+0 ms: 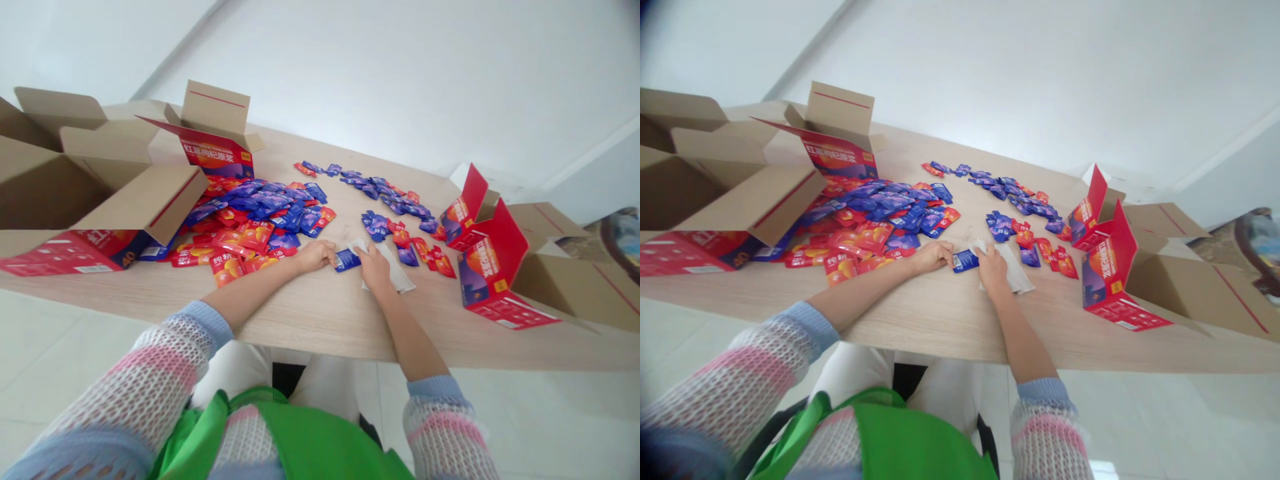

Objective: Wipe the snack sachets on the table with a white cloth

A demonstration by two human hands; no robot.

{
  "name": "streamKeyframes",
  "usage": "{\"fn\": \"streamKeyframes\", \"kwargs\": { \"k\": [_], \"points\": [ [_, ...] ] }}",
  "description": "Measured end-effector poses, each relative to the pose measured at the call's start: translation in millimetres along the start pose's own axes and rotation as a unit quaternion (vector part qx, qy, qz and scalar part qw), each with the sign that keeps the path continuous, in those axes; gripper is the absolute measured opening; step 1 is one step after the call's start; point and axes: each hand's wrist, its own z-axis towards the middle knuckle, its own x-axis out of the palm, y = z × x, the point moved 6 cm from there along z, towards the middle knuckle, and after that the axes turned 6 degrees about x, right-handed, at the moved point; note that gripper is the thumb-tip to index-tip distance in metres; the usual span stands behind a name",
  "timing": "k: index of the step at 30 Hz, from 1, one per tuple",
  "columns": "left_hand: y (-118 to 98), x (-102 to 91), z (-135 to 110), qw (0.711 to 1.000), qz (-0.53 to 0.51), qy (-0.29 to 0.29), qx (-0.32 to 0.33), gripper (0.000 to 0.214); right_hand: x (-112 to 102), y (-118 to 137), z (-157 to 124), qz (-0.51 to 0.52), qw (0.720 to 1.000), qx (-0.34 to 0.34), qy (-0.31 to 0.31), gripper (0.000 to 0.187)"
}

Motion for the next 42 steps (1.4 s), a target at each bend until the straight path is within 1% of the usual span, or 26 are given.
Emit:
{"fn": "streamKeyframes", "kwargs": {
  "k": [4,6,8,10,12,15,17,20,23,30,32,34,36,38,40,42],
  "points": [
    [-5.1,-3.9,2.1,1.0,-0.004,0.003,-0.003,0.02,6.0,-14.9,7.4,0.013,0.999,0.046,-0.004,0.046],
    [-4.8,-4.5,2.1,1.0,-0.007,0.003,-0.012,0.019,7.9,-23.3,7.4,0.039,0.998,0.049,-0.016,0.043],
    [-4.3,-5.0,1.5,1.0,-0.011,0.001,-0.018,0.018,7.2,-29.3,4.4,0.077,0.996,0.035,-0.036,0.041],
    [-3.6,-5.8,0.3,1.0,-0.019,-0.006,-0.021,0.019,4.3,-29.0,-0.8,0.118,0.992,-0.002,-0.053,0.041],
    [-1.8,-6.2,-1.3,0.999,-0.029,-0.014,-0.028,0.018,0.5,-19.6,-7.5,0.152,0.985,-0.062,-0.053,0.042],
    [1.9,-4.6,-3.3,0.998,-0.046,-0.021,-0.03,0.015,-2.4,6.1,-17.7,0.173,0.972,-0.158,-0.008,0.044],
    [4.1,-3.2,-4.1,0.998,-0.059,-0.024,-0.028,0.014,-2.1,19.3,-21.3,0.164,0.971,-0.174,0.021,0.047],
    [5.7,-2.1,-4.3,0.997,-0.074,-0.023,-0.029,0.014,-1.2,24.5,-19.3,0.14,0.98,-0.137,0.024,0.049],
    [5.1,-2.4,-3.3,0.997,-0.076,-0.017,-0.03,0.013,2.0,18.2,-11.9,0.118,0.988,-0.097,0.011,0.049],
    [9.3,-1.1,-1.7,0.996,-0.071,-0.003,-0.052,0.011,16.9,-19.3,9.8,0.076,0.997,0.021,-0.009,0.044],
    [10.1,-0.8,-1.4,0.996,-0.07,0.002,-0.057,0.012,18.9,-30.5,11.8,0.081,0.996,0.041,-0.014,0.043],
    [10.2,-1.0,-1.1,0.996,-0.065,0.007,-0.061,0.013,18.0,-37.8,11.2,0.101,0.994,0.039,-0.026,0.042],
    [9.6,-1.7,-0.4,0.996,-0.06,0.01,-0.064,0.012,14.4,-38.0,8.1,0.135,0.99,0.014,-0.039,0.042],
    [8.3,-2.5,0.7,0.996,-0.062,0.012,-0.06,0.012,9.1,-28.9,2.5,0.171,0.984,-0.034,-0.045,0.043],
    [7.2,-3.1,2.0,0.996,-0.067,0.013,-0.051,0.012,4.5,-10.6,-5.2,0.193,0.976,-0.099,-0.031,0.043],
    [7.2,-3.2,3.2,0.996,-0.071,0.019,-0.045,0.013,1.8,10.3,-13.4,0.191,0.969,-0.159,-0.002,0.045]
  ]
}}
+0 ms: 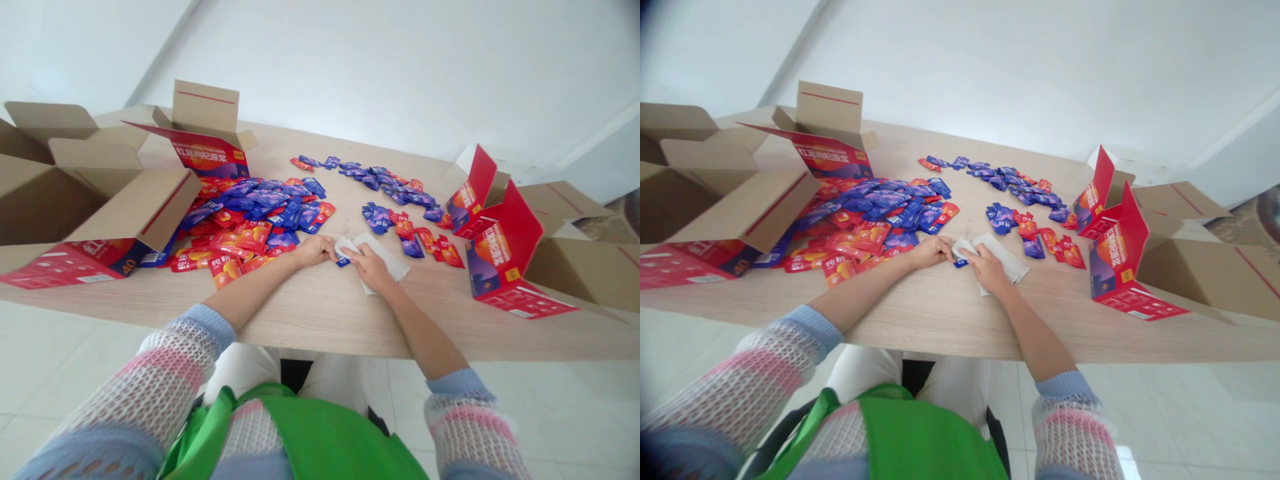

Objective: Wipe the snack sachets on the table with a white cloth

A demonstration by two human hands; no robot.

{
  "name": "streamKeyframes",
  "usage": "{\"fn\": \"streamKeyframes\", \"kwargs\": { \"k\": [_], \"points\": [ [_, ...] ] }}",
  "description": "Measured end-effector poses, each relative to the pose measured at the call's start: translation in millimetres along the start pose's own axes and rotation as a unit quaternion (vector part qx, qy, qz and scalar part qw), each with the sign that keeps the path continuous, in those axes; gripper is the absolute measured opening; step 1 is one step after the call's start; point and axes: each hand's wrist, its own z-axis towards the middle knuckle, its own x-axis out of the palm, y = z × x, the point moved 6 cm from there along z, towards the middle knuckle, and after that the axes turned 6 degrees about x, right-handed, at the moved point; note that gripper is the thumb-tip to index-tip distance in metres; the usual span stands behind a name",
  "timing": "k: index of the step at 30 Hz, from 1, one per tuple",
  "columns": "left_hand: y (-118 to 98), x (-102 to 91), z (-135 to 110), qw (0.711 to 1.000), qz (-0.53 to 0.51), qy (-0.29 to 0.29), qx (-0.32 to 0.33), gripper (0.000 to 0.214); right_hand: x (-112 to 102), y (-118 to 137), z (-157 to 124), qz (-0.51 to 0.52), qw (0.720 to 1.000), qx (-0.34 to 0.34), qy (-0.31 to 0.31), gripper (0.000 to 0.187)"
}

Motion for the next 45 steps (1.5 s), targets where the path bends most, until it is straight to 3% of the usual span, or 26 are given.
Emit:
{"fn": "streamKeyframes", "kwargs": {
  "k": [2,5,13,17,23,27,33,36,39,42,45],
  "points": [
    [0.5,0.7,1.0,1.0,-0.002,0.014,0.004,0.015,4.4,14.0,-0.2,-0.013,0.999,-0.015,0.029,0.046],
    [1.2,1.8,1.9,1.0,0.002,0.031,0.005,0.016,5.4,13.5,2.0,-0.044,0.998,0.029,0.034,0.047],
    [-4.2,1.8,-3.8,0.997,0.071,-0.003,0.002,0.02,-1.7,-41.3,5.5,-0.085,0.981,0.176,-0.012,0.044],
    [-10.2,0.8,-5.1,0.994,0.106,-0.004,0.02,0.023,-5.8,-45.8,4.0,-0.042,0.991,0.125,-0.029,0.043],
    [-13.4,-2.5,-0.4,0.992,0.114,0.02,0.041,0.018,4.2,10.9,-2.1,-0.021,0.999,-0.023,0.026,0.043],
    [-10.4,-3.3,-1.8,0.992,0.118,0.01,0.042,0.017,10.0,24.3,0.3,-0.065,0.998,0.006,0.019,0.044],
    [-1.1,-1.1,-5.6,0.997,0.075,0.004,0.013,0.016,3.4,-26.2,11.8,-0.102,0.986,0.134,-0.014,0.044],
    [0.6,-1.0,-6.3,0.997,0.071,0.002,0.006,0.015,-0.7,-49.5,9.6,-0.085,0.983,0.159,-0.017,0.044],
    [-0.3,-0.8,-6.9,0.997,0.082,-0.003,0.011,0.015,-2.9,-48.1,4.6,-0.037,0.994,0.102,-0.02,0.044],
    [-3.3,-0.4,-7.0,0.995,0.097,-0.004,0.016,0.016,-2.3,-24.5,0.1,0.007,1.0,0.013,-0.013,0.044],
    [-8.4,0.5,-6.0,0.991,0.131,0.017,0.024,0.019,5.8,0.3,-1.3,0.006,0.999,-0.035,0.036,0.045]
  ]
}}
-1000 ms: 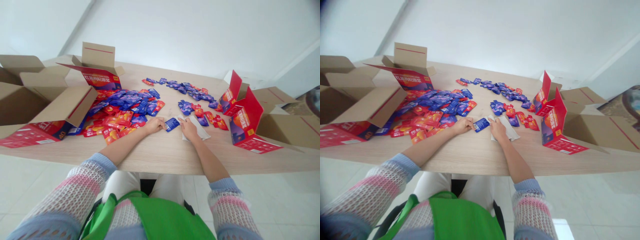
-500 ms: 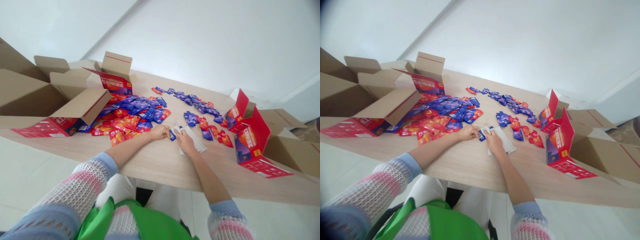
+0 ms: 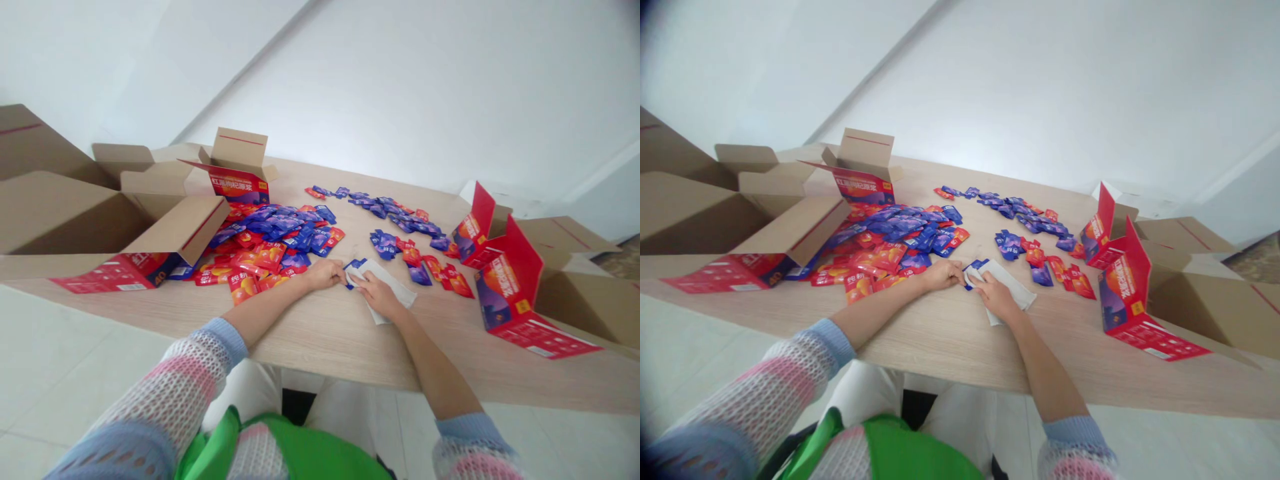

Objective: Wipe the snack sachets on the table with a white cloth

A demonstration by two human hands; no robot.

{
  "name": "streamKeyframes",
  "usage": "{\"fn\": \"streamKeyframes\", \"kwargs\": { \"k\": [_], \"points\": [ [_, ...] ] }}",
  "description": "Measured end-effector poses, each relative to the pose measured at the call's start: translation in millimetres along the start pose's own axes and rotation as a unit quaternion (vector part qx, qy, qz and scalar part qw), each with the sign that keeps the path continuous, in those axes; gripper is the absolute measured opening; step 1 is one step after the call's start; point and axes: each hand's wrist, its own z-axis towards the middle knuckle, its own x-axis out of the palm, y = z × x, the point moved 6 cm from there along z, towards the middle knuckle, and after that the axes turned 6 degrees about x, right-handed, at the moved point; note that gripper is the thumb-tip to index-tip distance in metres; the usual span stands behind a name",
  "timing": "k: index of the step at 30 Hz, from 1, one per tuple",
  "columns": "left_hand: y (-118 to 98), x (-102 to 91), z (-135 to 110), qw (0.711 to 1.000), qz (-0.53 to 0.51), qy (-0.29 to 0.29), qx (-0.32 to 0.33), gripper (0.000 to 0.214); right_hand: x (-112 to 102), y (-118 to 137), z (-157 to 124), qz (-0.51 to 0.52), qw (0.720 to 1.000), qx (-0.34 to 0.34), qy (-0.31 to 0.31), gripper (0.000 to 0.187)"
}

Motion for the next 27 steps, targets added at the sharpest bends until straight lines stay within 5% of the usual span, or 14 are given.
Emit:
{"fn": "streamKeyframes", "kwargs": {
  "k": [4,11,16,21,27],
  "points": [
    [-5.7,-0.8,1.5,0.998,0.051,0.029,0.013,0.022,4.0,4.1,4.4,-0.045,0.998,0.046,0.009,0.045],
    [-6.6,2.2,0.7,0.995,0.09,0.04,0.031,0.026,-7.2,-37.4,2.5,-0.09,0.979,0.181,-0.016,0.044],
    [-0.7,2.3,-2.5,0.985,0.167,0.034,0.002,0.033,-10.5,-38.2,-2.8,-0.016,0.996,0.074,-0.043,0.044],
    [-12.4,2.8,-4.2,0.979,0.195,0.041,0.029,0.035,-4.6,-8.4,-1.3,0.001,1.0,-0.001,-0.023,0.045],
    [-38.2,3.7,-2.9,0.967,0.239,0.081,0.036,0.034,-5.6,-17.6,3.8,-0.066,0.99,0.126,0.007,0.044]
  ]
}}
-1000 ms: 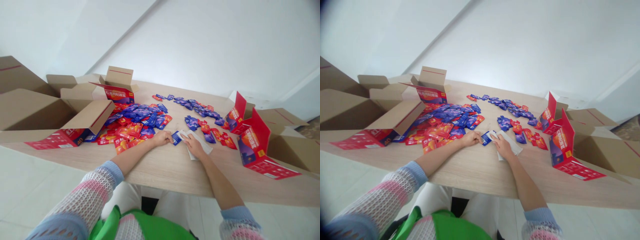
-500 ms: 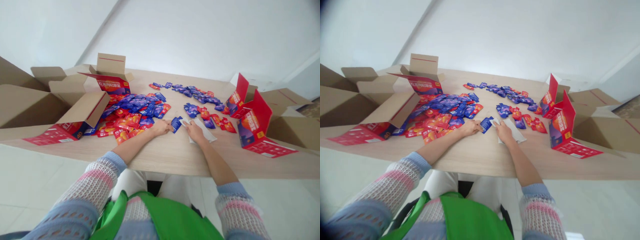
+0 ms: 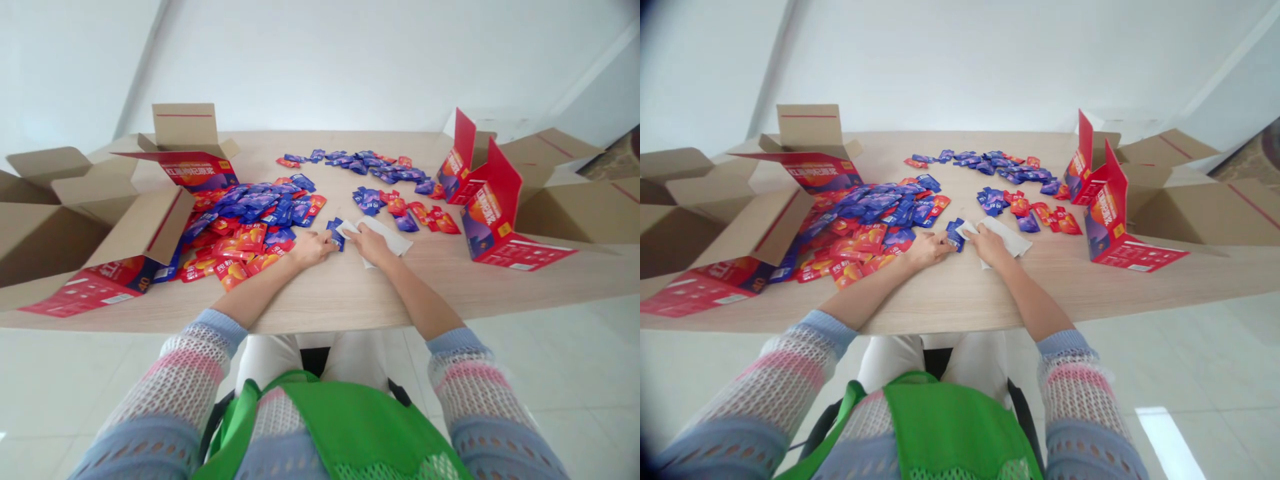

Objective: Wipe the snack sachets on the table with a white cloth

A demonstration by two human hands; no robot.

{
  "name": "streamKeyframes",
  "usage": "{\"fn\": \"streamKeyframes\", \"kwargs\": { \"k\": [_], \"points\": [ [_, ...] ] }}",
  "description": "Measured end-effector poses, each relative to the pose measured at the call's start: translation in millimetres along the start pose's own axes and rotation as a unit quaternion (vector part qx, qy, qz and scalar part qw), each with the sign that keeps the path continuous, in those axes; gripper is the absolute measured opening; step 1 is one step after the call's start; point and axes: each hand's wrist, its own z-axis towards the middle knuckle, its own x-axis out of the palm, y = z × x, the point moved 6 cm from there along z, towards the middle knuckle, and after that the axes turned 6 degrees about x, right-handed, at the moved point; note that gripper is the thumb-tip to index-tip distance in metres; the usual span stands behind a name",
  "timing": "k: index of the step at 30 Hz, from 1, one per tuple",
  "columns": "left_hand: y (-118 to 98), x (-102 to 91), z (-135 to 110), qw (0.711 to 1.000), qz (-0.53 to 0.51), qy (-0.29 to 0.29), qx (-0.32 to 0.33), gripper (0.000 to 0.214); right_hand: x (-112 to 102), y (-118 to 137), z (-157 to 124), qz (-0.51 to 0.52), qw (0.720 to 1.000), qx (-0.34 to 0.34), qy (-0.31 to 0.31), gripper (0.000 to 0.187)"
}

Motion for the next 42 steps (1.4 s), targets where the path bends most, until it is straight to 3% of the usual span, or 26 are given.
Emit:
{"fn": "streamKeyframes", "kwargs": {
  "k": [4,7,14,18,21,28,32,34,37,42],
  "points": [
    [-19.8,-13.8,-0.6,0.998,0.043,0.029,-0.048,0.034,-2.1,-21.6,1.9,-0.026,0.996,0.087,-0.001,0.044],
    [-24.2,-27.4,-4.8,0.988,0.054,0.037,-0.139,0.034,-2.2,-27.6,1.7,-0.028,0.994,0.104,0.011,0.045],
    [2.5,-79.8,-33.5,0.924,0.081,-0.032,-0.373,0.038,-0.9,-32.2,1.5,-0.043,0.991,0.123,0.031,0.045],
    [20.2,-99.8,-53.5,0.885,0.079,-0.072,-0.453,0.036,-0.7,-35.5,0.7,-0.04,0.991,0.127,0.026,0.044],
    [27.6,-96.6,-58.1,0.88,0.061,-0.04,-0.47,0.031,-1.8,-36.4,-0.2,-0.033,0.992,0.12,0.014,0.044],
    [34.0,-63.2,-56.8,0.873,0.015,0.082,-0.481,0.028,-2.6,-42.0,-2.6,-0.032,0.991,0.127,0.019,0.045],
    [43.1,-49.0,-63.4,0.851,-0.011,0.133,-0.508,0.027,-3.7,-43.0,-3.6,-0.034,0.991,0.126,0.017,0.044],
    [49.3,-50.6,-66.5,0.845,-0.007,0.12,-0.52,0.025,-3.4,-43.0,-3.4,-0.031,0.992,0.124,0.011,0.043],
    [52.8,-60.7,-66.6,0.849,0.016,0.055,-0.526,0.027,-3.4,-41.0,-2.6,-0.014,0.993,0.115,-0.017,0.04],
    [25.7,-67.2,-49.7,0.898,0.032,-0.058,-0.435,0.037,-9.5,-36.0,-3.7,0.023,0.988,0.113,-0.097,0.04]
  ]
}}
